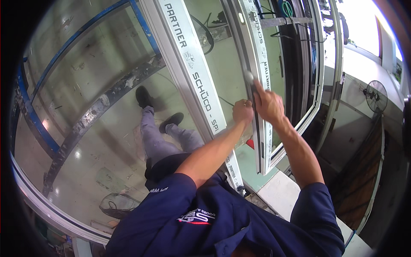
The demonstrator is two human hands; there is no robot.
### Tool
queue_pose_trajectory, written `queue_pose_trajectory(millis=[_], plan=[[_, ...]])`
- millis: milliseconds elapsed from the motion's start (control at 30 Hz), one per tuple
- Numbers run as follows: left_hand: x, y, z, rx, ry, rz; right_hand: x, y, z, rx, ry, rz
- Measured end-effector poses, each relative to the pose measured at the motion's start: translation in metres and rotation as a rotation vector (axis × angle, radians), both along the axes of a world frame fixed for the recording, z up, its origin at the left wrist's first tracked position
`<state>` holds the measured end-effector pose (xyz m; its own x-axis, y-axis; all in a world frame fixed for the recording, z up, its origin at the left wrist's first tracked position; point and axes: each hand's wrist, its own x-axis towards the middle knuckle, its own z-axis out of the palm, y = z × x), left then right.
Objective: Manually assembling a window frame by inserting glass and securing components with a mallet and gasket tool.
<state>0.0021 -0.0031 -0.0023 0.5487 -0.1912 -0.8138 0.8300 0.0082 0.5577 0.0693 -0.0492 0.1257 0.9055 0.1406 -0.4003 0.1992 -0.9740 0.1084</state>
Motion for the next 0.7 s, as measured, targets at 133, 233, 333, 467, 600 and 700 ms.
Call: queue_pose_trajectory(millis=[133,233,333,467,600,700], plan=[[0.001,0.001,0.000,-0.002,-0.009,-0.012,0.010,0.002,-0.003,0.001,-0.028,0.000],[0.000,0.001,-0.001,0.011,-0.061,0.022,0.074,0.037,-0.011,0.065,-0.091,0.013],[0.004,-0.004,0.002,-0.002,-0.040,0.014,0.110,0.043,-0.025,0.105,-0.208,0.047],[0.003,0.002,-0.008,0.043,-0.110,-0.061,0.062,0.031,-0.021,0.102,-0.155,-0.015],[-0.004,0.001,0.011,0.102,-0.122,-0.008,-0.051,-0.020,0.008,0.002,0.048,-0.142],[-0.017,-0.004,0.008,0.250,-0.174,0.086,-0.073,-0.022,0.027,-0.002,0.025,-0.118]])
